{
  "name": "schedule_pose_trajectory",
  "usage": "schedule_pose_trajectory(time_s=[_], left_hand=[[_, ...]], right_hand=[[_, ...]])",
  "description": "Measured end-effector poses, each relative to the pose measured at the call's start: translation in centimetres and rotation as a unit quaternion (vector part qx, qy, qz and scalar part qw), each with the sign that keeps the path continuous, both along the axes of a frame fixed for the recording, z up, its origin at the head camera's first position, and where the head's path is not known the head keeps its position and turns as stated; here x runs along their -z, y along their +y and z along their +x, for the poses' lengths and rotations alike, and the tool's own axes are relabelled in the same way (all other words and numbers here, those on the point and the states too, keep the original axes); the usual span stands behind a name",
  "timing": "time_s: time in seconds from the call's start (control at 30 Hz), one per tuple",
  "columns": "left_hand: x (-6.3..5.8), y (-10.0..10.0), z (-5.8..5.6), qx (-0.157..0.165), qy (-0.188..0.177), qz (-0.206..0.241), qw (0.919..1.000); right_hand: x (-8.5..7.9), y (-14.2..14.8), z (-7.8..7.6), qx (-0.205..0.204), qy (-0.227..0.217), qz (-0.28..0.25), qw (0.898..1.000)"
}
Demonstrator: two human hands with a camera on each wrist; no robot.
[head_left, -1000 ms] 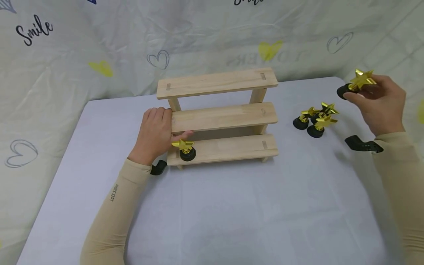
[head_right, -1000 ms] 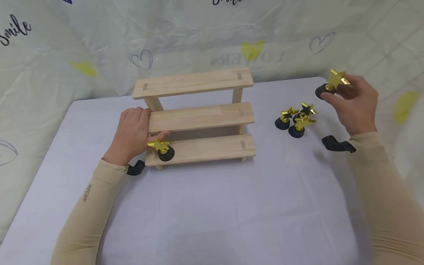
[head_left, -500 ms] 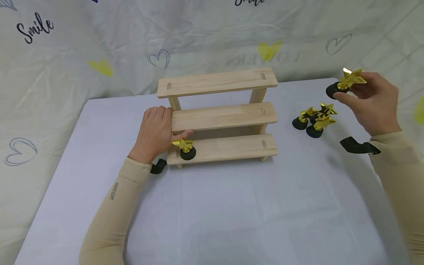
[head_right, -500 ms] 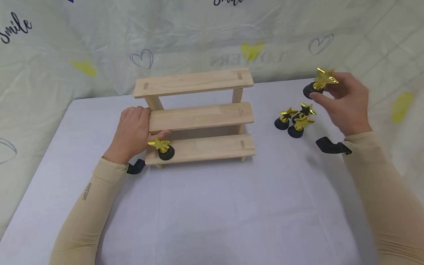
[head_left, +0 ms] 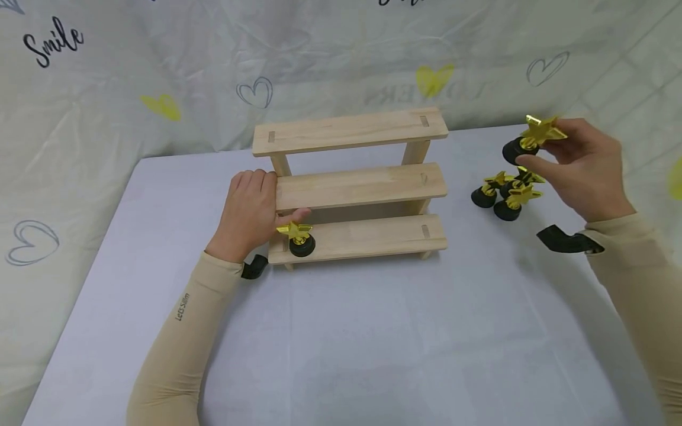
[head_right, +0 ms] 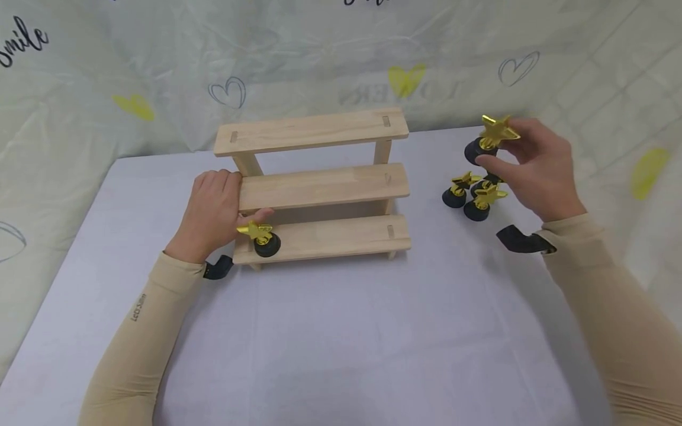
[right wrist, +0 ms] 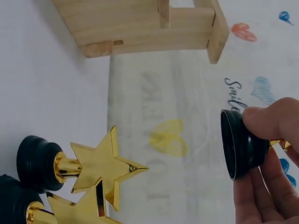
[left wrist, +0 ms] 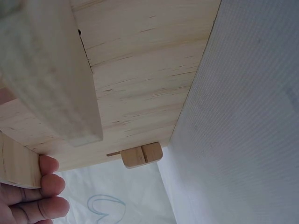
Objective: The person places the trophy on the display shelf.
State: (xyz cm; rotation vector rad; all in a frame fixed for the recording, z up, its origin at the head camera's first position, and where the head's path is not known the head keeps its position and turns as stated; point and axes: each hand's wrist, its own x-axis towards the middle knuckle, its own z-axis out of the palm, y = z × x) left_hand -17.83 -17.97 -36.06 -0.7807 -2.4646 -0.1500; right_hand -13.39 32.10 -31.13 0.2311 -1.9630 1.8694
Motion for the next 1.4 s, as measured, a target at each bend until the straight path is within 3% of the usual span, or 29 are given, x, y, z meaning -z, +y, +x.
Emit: schedule_pose_trajectory(time_s=[0.13, 0.33, 0.53, 0.7, 0.93, 1.2, 1.4], left_hand=[[0.0, 0.0, -0.1, 0.002, 0.002, 0.001, 1.0], [0.0, 0.0, -0.1, 0.001, -0.003, 0.004, 1.0], [0.1, 0.0, -0.1, 0.005, 0.004, 0.007, 1.0], [0.1, 0.0, -0.1, 0.005, 0.005, 0.007, 1.0], [0.2, 0.0, -0.2, 0.004, 0.002, 0.007, 1.0], [0.2, 0.0, -0.1, 0.004, 0.002, 0.008, 1.0], [0.2, 0.1, -0.2, 0.004, 0.0, 0.01, 0.9999]], right_hand=[[0.0, -0.7, 0.2, -0.021, 0.002, 0.005, 1.0], [0.2, -1.6, 0.6, -0.011, -0.008, 0.078, 0.997], [0.6, -2.4, 1.0, -0.041, -0.009, 0.042, 0.998], [0.7, -2.9, 1.5, -0.007, -0.03, 0.131, 0.991], [1.2, -3.6, 2.1, -0.064, -0.031, 0.087, 0.994], [2.0, -4.4, 2.7, -0.14, -0.015, 0.041, 0.989], [2.3, -5.0, 3.0, -0.148, -0.012, 0.042, 0.988]])
